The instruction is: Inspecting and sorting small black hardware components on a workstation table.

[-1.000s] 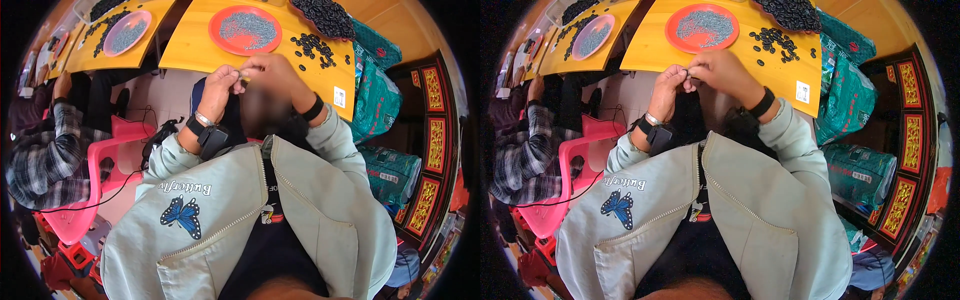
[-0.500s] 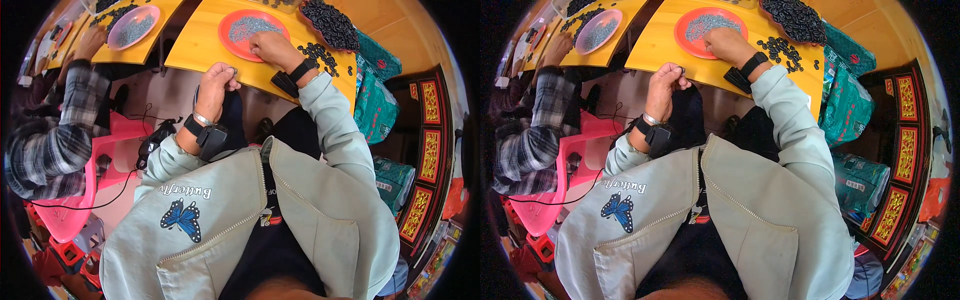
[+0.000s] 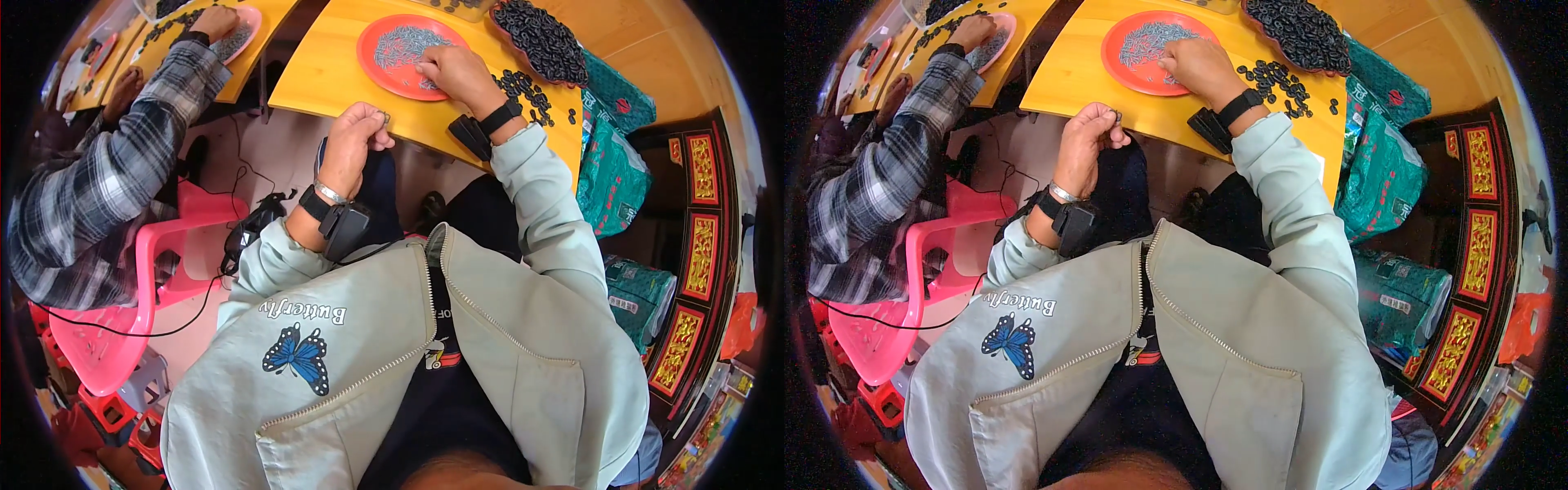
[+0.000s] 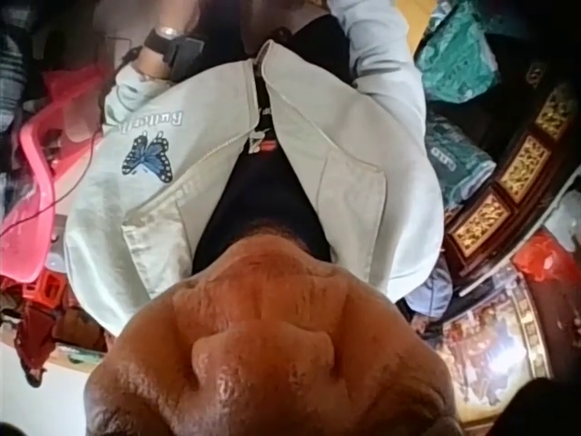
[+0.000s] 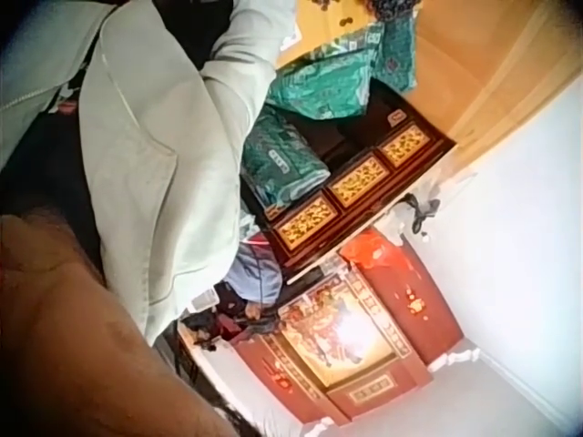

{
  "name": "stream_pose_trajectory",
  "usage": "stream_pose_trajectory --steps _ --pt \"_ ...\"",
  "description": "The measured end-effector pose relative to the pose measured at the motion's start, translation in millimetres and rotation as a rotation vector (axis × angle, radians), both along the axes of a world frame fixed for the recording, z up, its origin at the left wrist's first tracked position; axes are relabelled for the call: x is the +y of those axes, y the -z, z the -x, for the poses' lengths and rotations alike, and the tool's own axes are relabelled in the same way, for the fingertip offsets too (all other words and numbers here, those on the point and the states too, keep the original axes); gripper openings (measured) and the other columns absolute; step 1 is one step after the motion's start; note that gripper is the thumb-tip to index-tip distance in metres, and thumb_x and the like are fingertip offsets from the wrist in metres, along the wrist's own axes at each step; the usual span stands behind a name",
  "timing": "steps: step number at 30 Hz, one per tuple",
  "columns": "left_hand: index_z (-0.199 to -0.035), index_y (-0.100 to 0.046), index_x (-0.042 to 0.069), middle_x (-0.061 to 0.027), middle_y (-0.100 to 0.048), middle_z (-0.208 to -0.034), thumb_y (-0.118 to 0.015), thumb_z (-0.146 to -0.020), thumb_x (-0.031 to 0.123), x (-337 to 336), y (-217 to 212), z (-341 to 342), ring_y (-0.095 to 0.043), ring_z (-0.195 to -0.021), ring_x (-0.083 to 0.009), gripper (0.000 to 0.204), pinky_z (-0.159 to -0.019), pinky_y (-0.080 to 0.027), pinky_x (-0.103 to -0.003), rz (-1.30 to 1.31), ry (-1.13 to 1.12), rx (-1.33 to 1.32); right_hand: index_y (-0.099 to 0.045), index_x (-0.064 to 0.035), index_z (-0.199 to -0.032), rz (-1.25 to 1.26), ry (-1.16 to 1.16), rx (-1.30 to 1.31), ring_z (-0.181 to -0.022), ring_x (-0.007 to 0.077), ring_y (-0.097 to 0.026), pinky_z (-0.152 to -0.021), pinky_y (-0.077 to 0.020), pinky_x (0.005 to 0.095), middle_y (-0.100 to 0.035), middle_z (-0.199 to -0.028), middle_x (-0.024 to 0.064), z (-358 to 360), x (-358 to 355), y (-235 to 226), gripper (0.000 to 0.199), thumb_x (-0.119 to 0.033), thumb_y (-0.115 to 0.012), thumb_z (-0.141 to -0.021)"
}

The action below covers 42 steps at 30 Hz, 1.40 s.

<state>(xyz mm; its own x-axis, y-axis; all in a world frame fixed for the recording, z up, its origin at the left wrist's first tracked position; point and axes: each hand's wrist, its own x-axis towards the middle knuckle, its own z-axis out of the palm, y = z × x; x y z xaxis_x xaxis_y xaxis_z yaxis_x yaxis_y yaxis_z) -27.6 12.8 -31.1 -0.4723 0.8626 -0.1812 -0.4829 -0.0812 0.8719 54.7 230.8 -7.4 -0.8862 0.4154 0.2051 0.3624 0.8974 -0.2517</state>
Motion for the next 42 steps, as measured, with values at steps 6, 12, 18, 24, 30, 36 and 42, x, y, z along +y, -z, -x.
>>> stream_pose_trajectory --steps 6,12,18,24,30,36,42 --pt "-0.081 -0.052 0.005 -0.0029 -0.055 -0.067 -0.049 -0.090 0.011 -1.6 -1.6 -1.3 -0.055 -0.061 -0.0137 0.012 -0.063 -0.045 -0.025 -0.025 0.029 -0.003 -0.065 -0.0080 -0.087 0.008 -0.010 0.096 -0.074 0.0329 -0.061 -0.066 -0.0469 0.0410 -0.063 -0.077 0.0144 -2.7 3.7 3.1 0.018 -0.025 -0.059 -0.082" --pt "-0.081 -0.052 0.005 -0.0029 -0.055 -0.067 -0.049 -0.090 0.012 -2.1 -1.7 -1.7 -0.055 -0.061 -0.0135 0.012 -0.062 -0.045 -0.025 -0.010 0.036 0.010 -0.064 -0.0072 -0.088 0.157 0.015 0.135 -0.071 0.0301 -0.061 -0.065 -0.0472 0.0383 -0.063 -0.075 0.0132 -5.9 13.3 11.4 0.018 -0.023 -0.057 -0.083" --pt "-0.081 -0.053 0.006 -0.0026 -0.056 -0.067 -0.049 -0.090 0.012 -2.5 -1.2 -2.2 -0.056 -0.061 -0.0137 0.012 -0.061 -0.044 -0.024 -0.003 0.043 0.014 -0.063 -0.0060 -0.087 0.148 0.048 0.102 -0.070 0.0310 -0.061 -0.064 -0.0468 0.0387 -0.063 -0.073 0.0142 -7.1 12.0 11.5 0.023 -0.028 -0.056 -0.085" --pt "-0.082 -0.053 0.006 -0.0024 -0.056 -0.067 -0.049 -0.091 0.013 -1.7 -1.6 -1.5 -0.057 -0.061 -0.0137 0.011 -0.061 -0.044 -0.023 0.006 0.043 0.002 -0.063 -0.0051 -0.086 0.149 0.099 0.078 -0.070 0.0310 -0.061 -0.064 -0.0466 0.0386 -0.063 -0.073 0.0144 -3.8 8.4 11.0 0.024 -0.028 -0.057 -0.085" --pt "-0.082 -0.053 0.006 -0.0019 -0.056 -0.067 -0.050 -0.091 0.014 -1.2 1.5 -0.3 -0.057 -0.061 -0.0131 0.012 -0.061 -0.045 -0.024 -0.010 0.049 0.002 -0.065 -0.0072 -0.083 0.203 0.155 0.237 -0.078 0.0348 -0.062 -0.071 -0.0483 0.0442 -0.066 -0.081 0.0155 2.8 12.0 19.2 0.021 -0.027 -0.058 -0.082" --pt "-0.082 -0.053 0.006 -0.0022 -0.056 -0.067 -0.049 -0.091 0.014 -3.3 0.6 0.3 -0.057 -0.061 -0.0131 0.013 -0.061 -0.044 -0.024 -0.003 0.048 0.014 -0.067 -0.0094 -0.084 0.137 0.118 -0.002 -0.070 0.0281 -0.063 -0.063 -0.0482 0.0382 -0.065 -0.074 0.0107 1.5 2.7 9.1 0.019 -0.027 -0.065 -0.078" --pt "-0.082 -0.053 0.006 -0.0023 -0.056 -0.067 -0.050 -0.091 0.014 -3.3 0.7 0.3 -0.056 -0.061 -0.0133 0.012 -0.061 -0.044 -0.024 -0.010 0.053 0.017 -0.064 -0.0076 -0.076 0.024 0.132 -0.079 -0.075 0.0318 -0.062 -0.066 -0.0476 0.0418 -0.064 -0.074 0.0129 10.8 -6.2 12.1 0.018 -0.026 -0.067 -0.075"
